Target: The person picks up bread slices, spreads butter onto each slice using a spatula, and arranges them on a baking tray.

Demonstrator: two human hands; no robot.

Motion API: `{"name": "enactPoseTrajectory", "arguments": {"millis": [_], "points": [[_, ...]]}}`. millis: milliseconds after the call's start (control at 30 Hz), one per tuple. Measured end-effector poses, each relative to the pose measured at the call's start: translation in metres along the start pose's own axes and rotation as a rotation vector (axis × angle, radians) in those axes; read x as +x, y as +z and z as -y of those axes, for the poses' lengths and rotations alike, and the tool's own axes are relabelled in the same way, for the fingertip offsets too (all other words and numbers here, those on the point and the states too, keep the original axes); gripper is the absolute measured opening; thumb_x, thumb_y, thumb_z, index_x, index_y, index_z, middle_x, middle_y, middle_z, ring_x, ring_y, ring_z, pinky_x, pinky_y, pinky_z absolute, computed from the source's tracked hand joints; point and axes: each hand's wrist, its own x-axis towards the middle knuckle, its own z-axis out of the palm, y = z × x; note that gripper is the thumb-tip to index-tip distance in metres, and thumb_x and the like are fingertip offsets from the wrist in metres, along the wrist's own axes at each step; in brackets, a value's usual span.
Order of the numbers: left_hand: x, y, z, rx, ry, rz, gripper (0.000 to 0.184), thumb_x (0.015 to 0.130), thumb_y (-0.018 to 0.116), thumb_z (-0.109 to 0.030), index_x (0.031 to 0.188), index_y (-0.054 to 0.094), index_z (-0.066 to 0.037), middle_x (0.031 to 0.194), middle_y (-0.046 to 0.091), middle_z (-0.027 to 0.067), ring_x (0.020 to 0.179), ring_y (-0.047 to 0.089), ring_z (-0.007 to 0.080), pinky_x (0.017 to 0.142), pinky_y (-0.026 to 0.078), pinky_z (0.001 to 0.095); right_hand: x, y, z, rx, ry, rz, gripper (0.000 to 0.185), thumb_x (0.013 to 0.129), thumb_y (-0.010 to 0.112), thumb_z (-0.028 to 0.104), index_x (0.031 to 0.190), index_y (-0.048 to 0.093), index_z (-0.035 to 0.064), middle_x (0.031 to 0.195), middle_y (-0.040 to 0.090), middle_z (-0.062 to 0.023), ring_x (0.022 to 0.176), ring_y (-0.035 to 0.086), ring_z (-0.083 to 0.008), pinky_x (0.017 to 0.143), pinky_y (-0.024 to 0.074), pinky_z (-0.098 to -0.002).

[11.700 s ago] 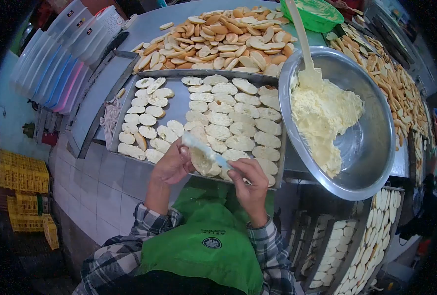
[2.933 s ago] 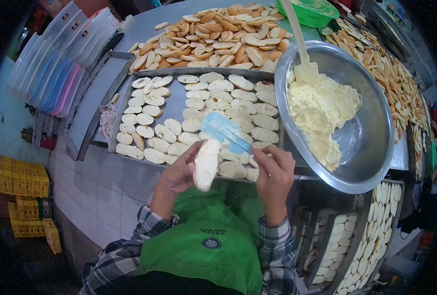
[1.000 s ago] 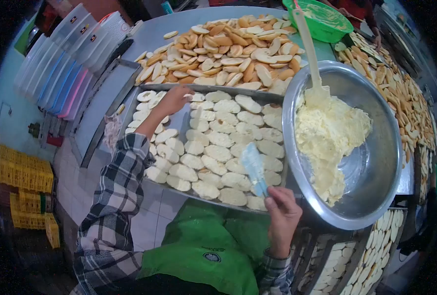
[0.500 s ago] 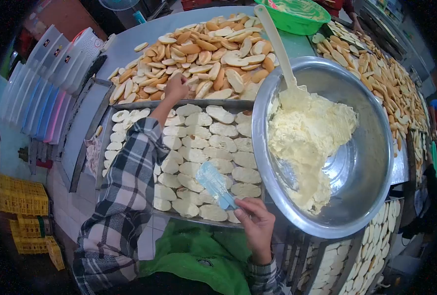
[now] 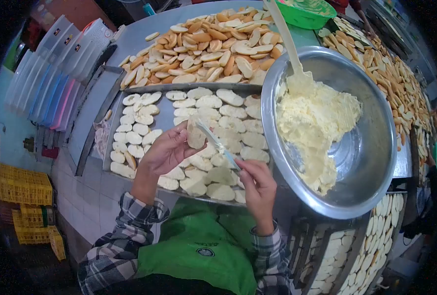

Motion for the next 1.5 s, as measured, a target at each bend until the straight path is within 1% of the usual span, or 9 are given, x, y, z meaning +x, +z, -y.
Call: {"name": "enactPoseTrajectory", "arguments": {"millis": [300,400,467,567,767,967,1000,1133,1500], "points": [[-0.043,0.003,0.044,0.037,0.077,-0.062,0.053,0.08,0.063,-0.011,0.125,0.037,-0.006,0.114,0.051,0.0066,0.102,0.053,0.0163,0.086,0.048,0.0325,-0.032,0.022,-0.01,0.027,-0.084,-0.068,0.026,0.073,0.062,-0.006,0.097,0.065,0.003,0.091,0.056,-0.0065,0.079,0.053,-0.0124,0.067,0.0419,-0.0217],[-0.047,-0.002,0.052,-0.081,0.249,-0.09,0.06,0.076,0.065,-0.005,0.126,0.032,-0.007,0.113,0.052,0.0086,0.098,0.056,0.0182,0.083,0.05,0.0311,-0.035,0.012,-0.01,-0.137,-0.159,-0.077,0.025,0.072,0.062,-0.006,0.096,0.065,0.0036,0.088,0.057,-0.0069,0.078,0.054,-0.0128,0.065,0.0428,-0.0222],[-0.048,-0.002,0.046,-0.052,0.276,-0.117,0.061,0.075,0.065,-0.004,0.126,0.032,-0.008,0.114,0.052,0.0096,0.098,0.056,0.0185,0.083,0.05,0.0307,-0.034,-0.003,-0.01,-0.511,-0.281,-0.091,0.023,0.075,0.06,-0.006,0.097,0.063,0.0006,0.093,0.054,-0.0058,0.079,0.052,-0.0103,0.066,0.043,-0.0199],[-0.047,-0.007,0.043,-0.027,0.292,-0.153,0.065,0.073,0.067,-0.001,0.125,0.031,-0.011,0.116,0.05,0.0117,0.099,0.055,0.0187,0.082,0.05,0.0296,-0.036,-0.001,0.009,-0.3,-0.054,-0.137,0.022,0.077,0.059,-0.005,0.098,0.063,0.0006,0.093,0.054,-0.0053,0.078,0.051,-0.0094,0.067,0.0425,-0.0198],[-0.047,0.0,0.052,0.058,0.335,-0.072,0.069,0.069,0.07,0.001,0.125,0.031,-0.011,0.116,0.049,0.0107,0.101,0.053,0.0176,0.081,0.05,0.0278,-0.036,0.036,0.016,-0.127,-0.052,-0.071,0.024,0.078,0.059,-0.002,0.101,0.062,0.0039,0.096,0.056,-0.0056,0.078,0.051,-0.0092,0.068,0.0423,-0.0196],[-0.056,-0.009,0.049,-0.053,0.38,-0.231,0.062,0.074,0.066,0.0,0.125,0.032,-0.01,0.122,0.044,0.0084,0.104,0.052,0.0177,0.084,0.049,0.0289,-0.041,0.023,-0.001,-0.67,-0.281,-0.194,0.024,0.075,0.059,-0.006,0.096,0.064,0.0035,0.089,0.057,-0.007,0.077,0.055,-0.0127,0.061,0.043,-0.0228],[-0.057,-0.01,0.048,-0.026,0.39,-0.23,0.06,0.075,0.064,-0.001,0.125,0.032,-0.01,0.121,0.045,0.0082,0.104,0.052,0.0181,0.085,0.049,0.029,-0.044,0.022,0.005,-0.495,-0.135,-0.2,0.025,0.073,0.06,-0.006,0.096,0.064,0.0041,0.088,0.057,-0.0073,0.075,0.055,-0.0131,0.061,0.0429,-0.0227],[-0.057,-0.016,0.049,0.016,0.372,-0.202,0.058,0.079,0.062,-0.013,0.127,0.03,-0.011,0.119,0.048,0.0057,0.105,0.052,0.0191,0.087,0.049,0.0313,-0.052,0.018,0.007,-0.433,-0.129,0.027,0.026,0.071,0.06,-0.008,0.094,0.065,0.0032,0.086,0.056,-0.007,0.075,0.056,-0.0134,0.063,0.0435,-0.0218],[-0.064,-0.012,0.058,0.1,0.109,-0.098,0.054,0.08,0.062,-0.016,0.125,0.034,-0.01,0.108,0.055,0.0054,0.094,0.057,0.0155,0.078,0.053,0.032,-0.042,0.021,0.001,-0.54,-0.231,-0.193,0.025,0.067,0.065,-0.003,0.09,0.067,0.0077,0.081,0.058,-0.0072,0.073,0.055,-0.0209,0.065,0.0422,-0.029]]}}
